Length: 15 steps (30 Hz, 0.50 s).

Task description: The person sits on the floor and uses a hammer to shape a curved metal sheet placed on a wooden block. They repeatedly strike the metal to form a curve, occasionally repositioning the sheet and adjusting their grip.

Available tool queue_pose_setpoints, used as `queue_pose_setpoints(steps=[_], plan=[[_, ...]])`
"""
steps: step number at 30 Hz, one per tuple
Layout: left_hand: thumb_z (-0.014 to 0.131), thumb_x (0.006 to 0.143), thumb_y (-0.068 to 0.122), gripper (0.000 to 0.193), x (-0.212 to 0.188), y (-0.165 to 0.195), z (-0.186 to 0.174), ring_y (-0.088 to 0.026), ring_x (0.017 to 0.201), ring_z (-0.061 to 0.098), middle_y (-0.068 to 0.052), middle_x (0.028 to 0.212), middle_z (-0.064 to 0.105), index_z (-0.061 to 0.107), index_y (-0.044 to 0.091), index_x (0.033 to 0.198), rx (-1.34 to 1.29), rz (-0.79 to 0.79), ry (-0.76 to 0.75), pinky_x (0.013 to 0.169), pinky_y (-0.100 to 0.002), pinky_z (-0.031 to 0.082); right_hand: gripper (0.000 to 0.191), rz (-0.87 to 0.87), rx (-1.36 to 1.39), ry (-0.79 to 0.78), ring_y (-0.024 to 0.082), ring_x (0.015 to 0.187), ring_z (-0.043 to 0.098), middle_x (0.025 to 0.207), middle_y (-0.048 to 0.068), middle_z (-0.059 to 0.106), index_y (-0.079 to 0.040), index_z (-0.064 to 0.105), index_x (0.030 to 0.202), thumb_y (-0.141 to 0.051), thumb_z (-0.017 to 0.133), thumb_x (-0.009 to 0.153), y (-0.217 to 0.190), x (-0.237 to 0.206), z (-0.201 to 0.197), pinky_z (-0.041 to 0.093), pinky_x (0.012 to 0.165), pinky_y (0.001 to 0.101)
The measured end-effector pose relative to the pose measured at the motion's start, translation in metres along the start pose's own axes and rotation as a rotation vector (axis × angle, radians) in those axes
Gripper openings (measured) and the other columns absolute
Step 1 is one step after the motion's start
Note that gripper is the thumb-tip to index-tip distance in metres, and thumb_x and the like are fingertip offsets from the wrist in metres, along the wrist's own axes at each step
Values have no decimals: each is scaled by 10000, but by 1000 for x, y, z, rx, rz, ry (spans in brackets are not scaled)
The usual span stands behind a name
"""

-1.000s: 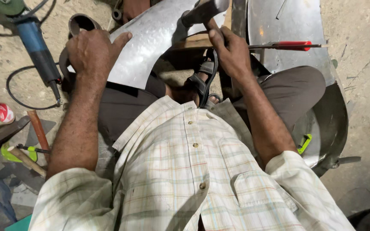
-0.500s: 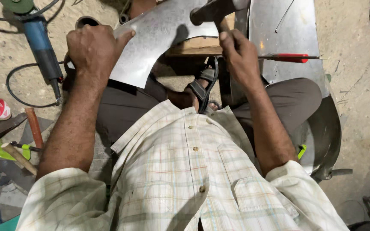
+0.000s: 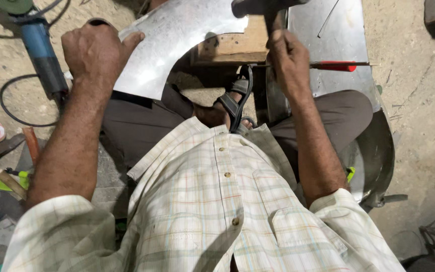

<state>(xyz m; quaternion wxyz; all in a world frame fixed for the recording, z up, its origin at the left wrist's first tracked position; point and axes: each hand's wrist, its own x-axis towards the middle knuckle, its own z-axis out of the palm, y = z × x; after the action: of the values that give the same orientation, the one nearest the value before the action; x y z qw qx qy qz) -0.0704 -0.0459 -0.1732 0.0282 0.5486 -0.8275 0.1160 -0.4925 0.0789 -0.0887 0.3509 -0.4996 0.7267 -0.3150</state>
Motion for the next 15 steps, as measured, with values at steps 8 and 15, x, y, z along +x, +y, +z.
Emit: queue_pose_setpoints(steps=[8, 15], plan=[[591, 1019, 814, 791, -7, 2, 11, -82, 364, 318, 53, 414, 397, 626, 189, 536, -29, 24, -34, 378, -328, 260, 478, -503, 547, 232, 90, 561, 552, 741, 42, 583, -95, 615, 1067, -571, 642, 1030, 0, -12, 30, 512, 460, 302], [583, 1022, 835, 820, -1, 11, -12, -58, 361, 314, 77, 401, 391, 663, 186, 527, 35, 74, 25, 392, -303, 256, 522, 44, -458, -22, 415, 841, 709, 872, 224, 716, -47, 659, 1124, -556, 565, 1064, -10, -13, 29, 517, 715, 524]])
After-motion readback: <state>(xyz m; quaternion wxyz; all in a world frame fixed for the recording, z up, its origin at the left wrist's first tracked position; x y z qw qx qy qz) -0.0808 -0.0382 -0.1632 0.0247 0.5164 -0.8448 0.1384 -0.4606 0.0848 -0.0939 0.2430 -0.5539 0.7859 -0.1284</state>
